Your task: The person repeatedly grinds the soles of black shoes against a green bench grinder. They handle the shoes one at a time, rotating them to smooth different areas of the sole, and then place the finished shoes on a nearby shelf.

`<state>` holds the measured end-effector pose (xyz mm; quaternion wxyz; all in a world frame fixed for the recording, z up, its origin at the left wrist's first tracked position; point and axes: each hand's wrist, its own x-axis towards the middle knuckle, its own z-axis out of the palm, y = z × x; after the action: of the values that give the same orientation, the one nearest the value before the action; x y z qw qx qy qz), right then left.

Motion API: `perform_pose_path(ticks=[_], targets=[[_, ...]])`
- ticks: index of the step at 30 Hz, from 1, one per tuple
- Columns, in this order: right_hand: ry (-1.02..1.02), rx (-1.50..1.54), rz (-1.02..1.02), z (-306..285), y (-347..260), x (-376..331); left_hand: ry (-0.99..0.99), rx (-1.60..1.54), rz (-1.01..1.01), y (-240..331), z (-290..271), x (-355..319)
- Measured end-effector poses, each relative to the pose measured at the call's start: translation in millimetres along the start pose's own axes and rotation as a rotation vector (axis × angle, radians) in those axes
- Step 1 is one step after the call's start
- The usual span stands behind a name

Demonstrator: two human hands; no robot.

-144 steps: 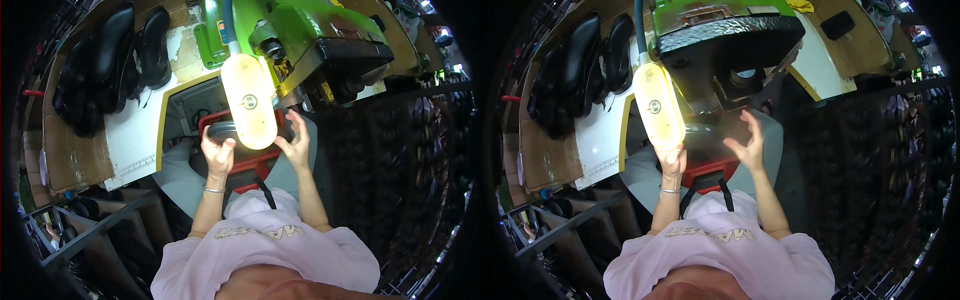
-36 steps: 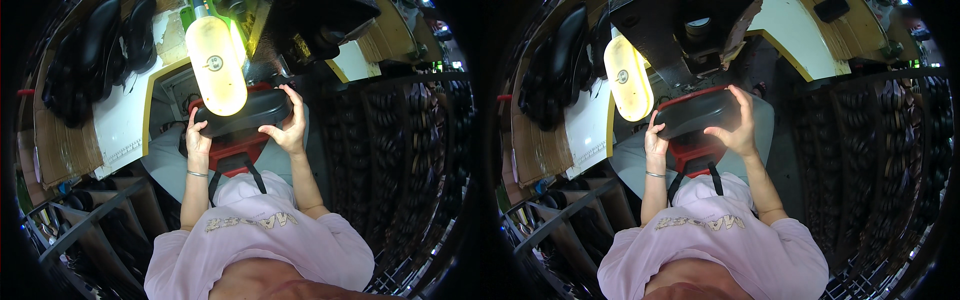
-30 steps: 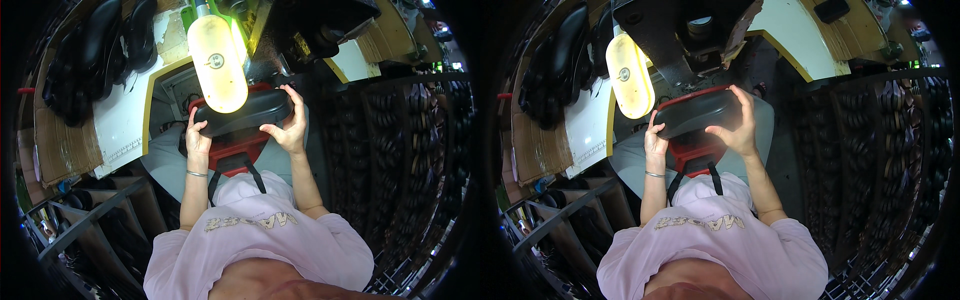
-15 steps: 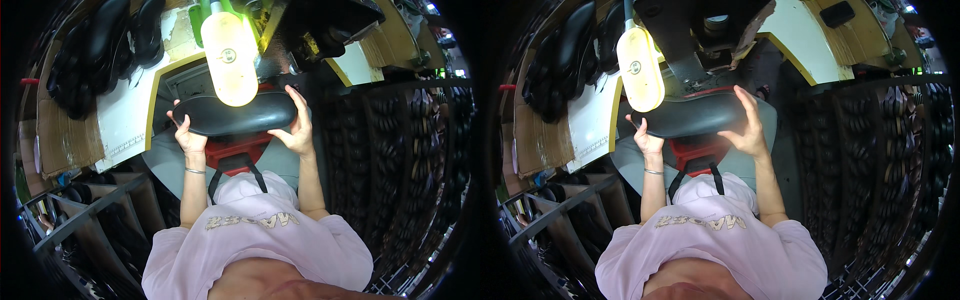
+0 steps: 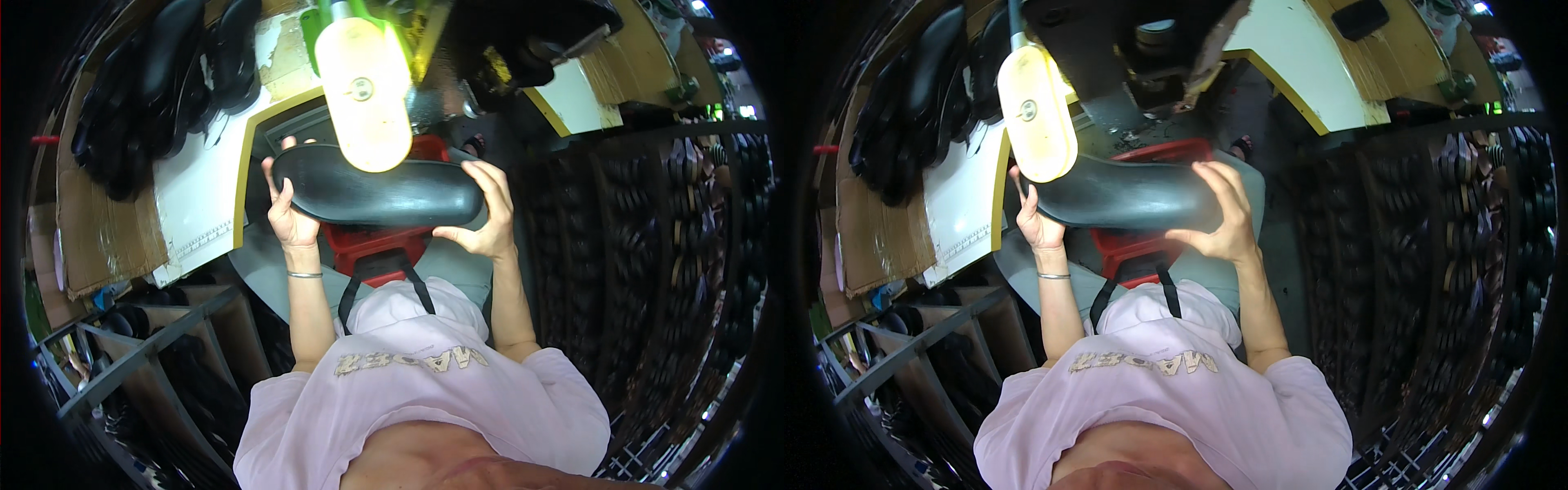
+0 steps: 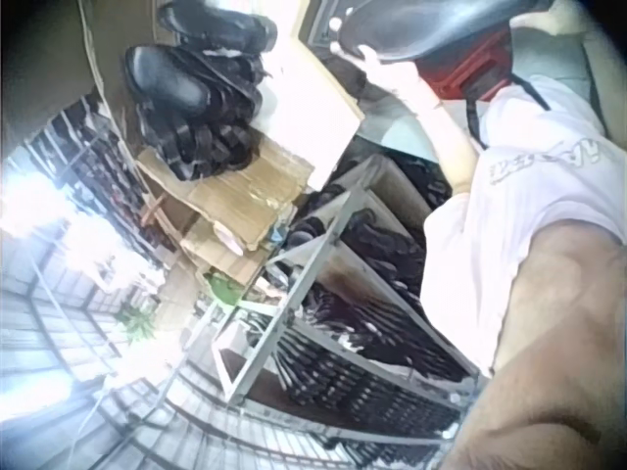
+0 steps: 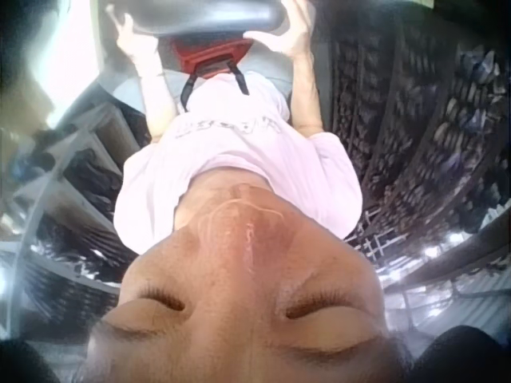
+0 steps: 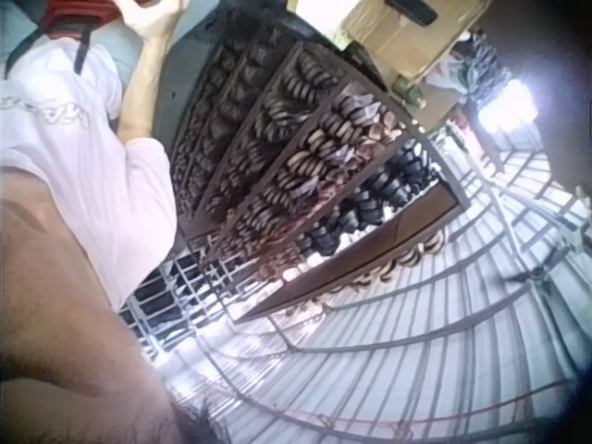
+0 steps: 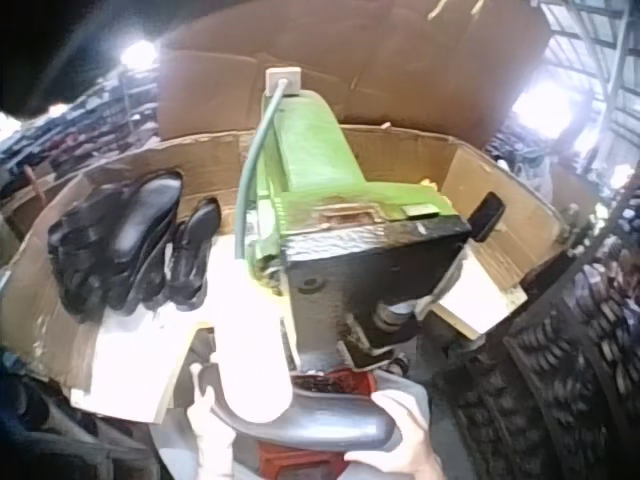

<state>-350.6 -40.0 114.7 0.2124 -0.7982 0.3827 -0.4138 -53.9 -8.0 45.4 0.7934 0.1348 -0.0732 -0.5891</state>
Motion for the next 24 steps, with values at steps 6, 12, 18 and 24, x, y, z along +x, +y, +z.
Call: perform_pose_path(ticks=[6,12,18,24], targets=[[-0.061,-0.03,0.367,3.3,9.3,-7.2,0.507,0.038,-0.089,-44.2,-35.8,6.7],[-0.124,0.076,0.455,-9.6,17.2,-20.4,0.73,-0.019,-0.268,-64.0,-36.6,7.7],[-0.123,0.036,0.446,-17.9,13.1,-20.2,0.682,-0.012,-0.282,-68.2,-36.8,11.7],[-0.071,0.048,0.467,-23.1,17.4,-19.4,0.66,-0.023,-0.288,-73.1,-33.6,15.5]])
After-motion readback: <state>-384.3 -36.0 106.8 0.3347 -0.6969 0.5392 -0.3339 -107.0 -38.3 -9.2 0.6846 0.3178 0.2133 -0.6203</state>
